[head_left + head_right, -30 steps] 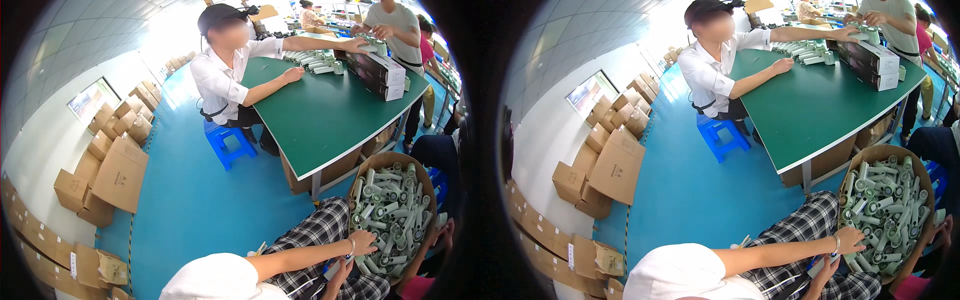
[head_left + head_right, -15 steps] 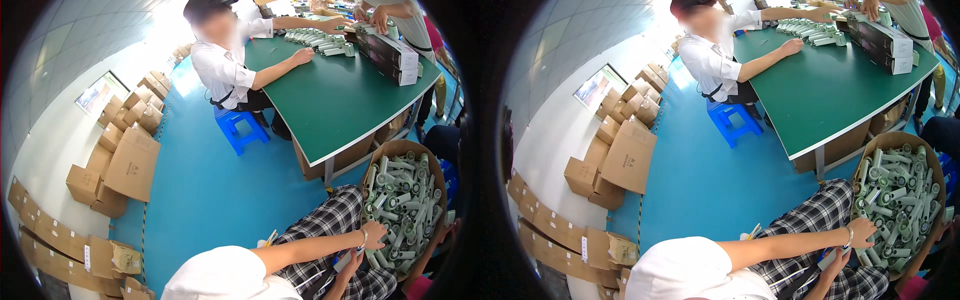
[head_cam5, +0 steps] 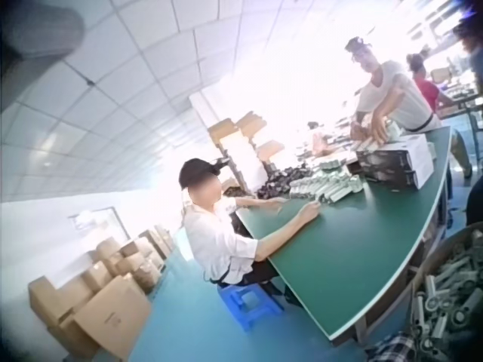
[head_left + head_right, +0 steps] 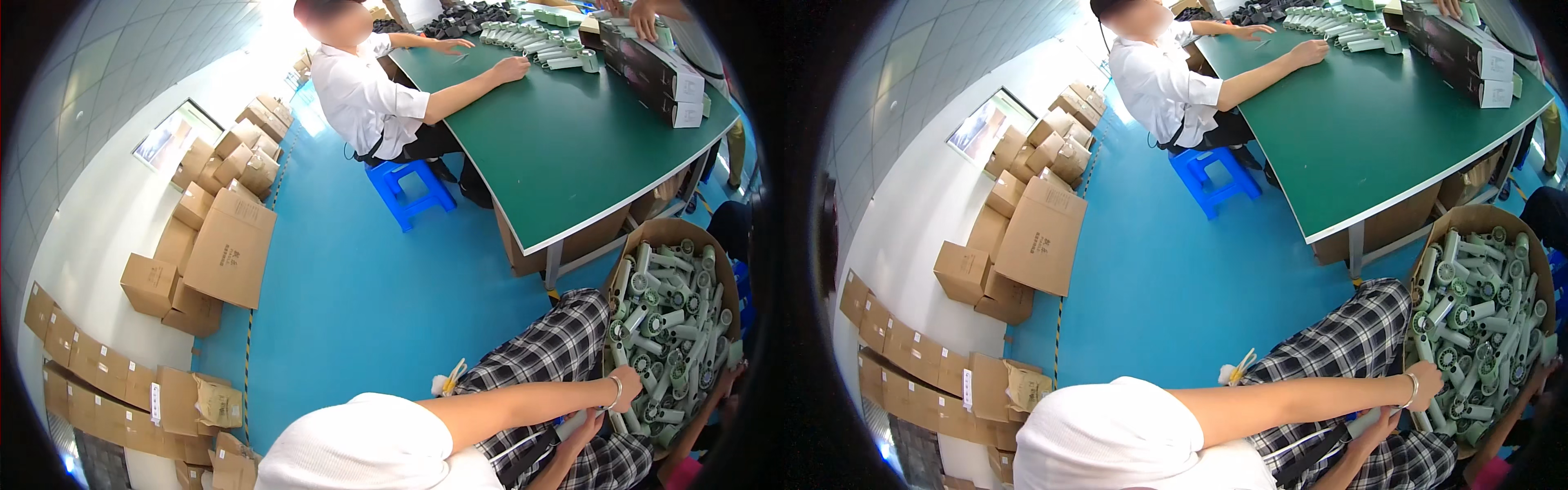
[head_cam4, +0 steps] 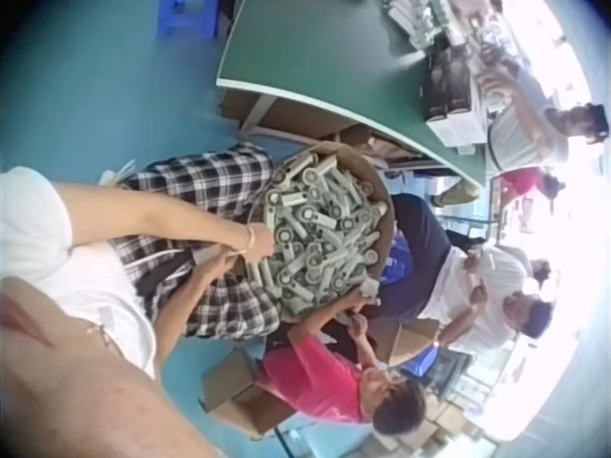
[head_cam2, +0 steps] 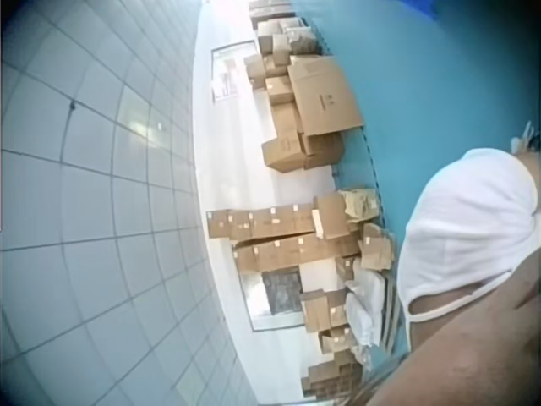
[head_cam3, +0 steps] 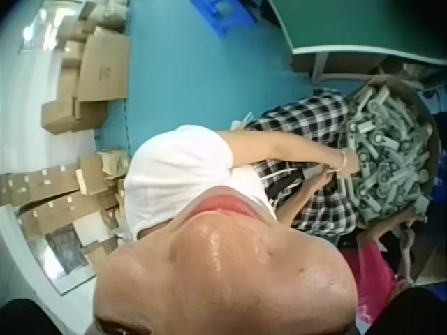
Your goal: Assembling components of a handheld electric fan and testing its operation.
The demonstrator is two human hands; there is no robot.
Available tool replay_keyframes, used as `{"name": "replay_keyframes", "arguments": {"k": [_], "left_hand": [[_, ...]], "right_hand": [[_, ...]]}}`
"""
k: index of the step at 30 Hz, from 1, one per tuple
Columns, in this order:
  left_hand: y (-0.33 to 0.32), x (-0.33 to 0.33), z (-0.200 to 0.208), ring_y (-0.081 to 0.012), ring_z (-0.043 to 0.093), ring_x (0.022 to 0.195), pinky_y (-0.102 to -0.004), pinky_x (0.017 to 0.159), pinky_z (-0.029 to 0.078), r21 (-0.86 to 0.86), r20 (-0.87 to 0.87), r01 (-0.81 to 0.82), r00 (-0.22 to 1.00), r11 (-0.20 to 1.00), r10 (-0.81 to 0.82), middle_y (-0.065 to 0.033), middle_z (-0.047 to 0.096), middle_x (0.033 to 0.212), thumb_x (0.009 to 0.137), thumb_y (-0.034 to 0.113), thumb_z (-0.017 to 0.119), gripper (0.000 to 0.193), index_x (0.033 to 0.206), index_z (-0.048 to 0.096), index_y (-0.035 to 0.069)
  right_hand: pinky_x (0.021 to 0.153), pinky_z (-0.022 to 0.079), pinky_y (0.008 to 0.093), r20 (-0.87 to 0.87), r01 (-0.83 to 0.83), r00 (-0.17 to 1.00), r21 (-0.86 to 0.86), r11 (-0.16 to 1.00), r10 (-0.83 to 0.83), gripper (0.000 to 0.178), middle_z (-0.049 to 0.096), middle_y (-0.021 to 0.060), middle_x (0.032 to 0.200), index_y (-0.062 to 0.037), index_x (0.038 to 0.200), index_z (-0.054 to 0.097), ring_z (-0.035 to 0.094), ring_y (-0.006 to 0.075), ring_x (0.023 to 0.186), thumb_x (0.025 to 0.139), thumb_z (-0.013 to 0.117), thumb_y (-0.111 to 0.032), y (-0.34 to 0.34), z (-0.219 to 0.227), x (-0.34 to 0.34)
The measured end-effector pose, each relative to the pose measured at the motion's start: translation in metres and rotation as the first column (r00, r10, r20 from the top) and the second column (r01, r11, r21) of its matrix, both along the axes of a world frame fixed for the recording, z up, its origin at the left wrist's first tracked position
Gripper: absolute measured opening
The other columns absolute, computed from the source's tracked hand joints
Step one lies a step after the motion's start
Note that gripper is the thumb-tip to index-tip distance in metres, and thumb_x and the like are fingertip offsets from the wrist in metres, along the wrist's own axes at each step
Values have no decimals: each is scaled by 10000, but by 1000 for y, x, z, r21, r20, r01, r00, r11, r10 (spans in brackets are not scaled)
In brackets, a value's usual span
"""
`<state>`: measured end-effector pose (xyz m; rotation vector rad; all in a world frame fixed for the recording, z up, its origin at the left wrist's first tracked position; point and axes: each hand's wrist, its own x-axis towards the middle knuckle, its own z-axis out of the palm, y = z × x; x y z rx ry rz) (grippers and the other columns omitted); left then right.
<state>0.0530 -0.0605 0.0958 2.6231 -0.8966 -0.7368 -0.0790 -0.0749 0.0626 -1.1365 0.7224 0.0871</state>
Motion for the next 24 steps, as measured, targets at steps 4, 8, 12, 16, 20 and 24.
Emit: {"name": "replay_keyframes", "arguments": {"k": [4, 8, 12, 16, 20, 24], "left_hand": [[3, -5, -9, -274, 641, 875, -362, 746, 497, -24, 129, -13, 992, 1000, 16, -130, 668, 915, 717, 213, 610, 286, 929, 693, 40], [0, -9, -9, -269, 637, 884, -357, 754, 494, -63, 135, -61, 988, 996, 69, -126, 664, 938, 748, 237, 588, 280, 918, 698, 44], [-10, -9, -3, -270, 652, 868, -356, 750, 500, -68, 135, -56, 989, 996, 65, -131, 679, 911, 719, 237, 597, 276, 886, 710, 49], [-8, -9, -13, -266, 660, 864, -348, 753, 502, -85, 183, -80, 979, 993, 94, -120, 691, 890, 691, 229, 607, 268, 871, 720, 65], [-7, -13, -2, -266, 626, 888, -358, 766, 482, -146, 202, -97, 971, 985, 126, -111, 658, 899, 696, 264, 618, 278, 861, 694, 54], [-9, -18, 12, -292, 657, 816, -372, 702, 495, -337, 329, -149, 906, 929, 265, -151, 673, 815, 648, 251, 597, 260, 735, 701, 30]], "right_hand": [[515, 426, 268, 4, 32, 999, 14, 999, -32, 435, 590, 60, 853, -51, 1282, 430, 549, 127, 628, 905, 536, -240, 5, 1, -3], [535, 440, 271, 13, -55, 998, -1, 998, 55, 465, 594, 71, 903, -56, 1308, 413, 560, 139, 655, 911, 535, -264, -5, -12, -6], [543, 445, 273, 6, 29, 1000, -7, 1000, -29, 475, 591, 70, 955, -63, 1305, 424, 571, 145, 690, 910, 547, -297, -12, -19, -5], [561, 449, 279, 40, 27, 999, 26, 999, -28, 477, 588, 69, 987, -64, 1295, 439, 578, 152, 741, 903, 558, -308, -4, -15, -5], [578, 448, 295, 64, -13, 998, 8, 1000, 13, 490, 579, 71, 996, -62, 1291, 448, 568, 168, 762, 893, 575, -319, -10, -11, -7], [504, 425, 302, 39, 100, 994, -11, 995, -100, 509, 583, 89, 907, -54, 1294, 436, 519, 163, 617, 876, 613, -283, -2, 8, -9]]}}
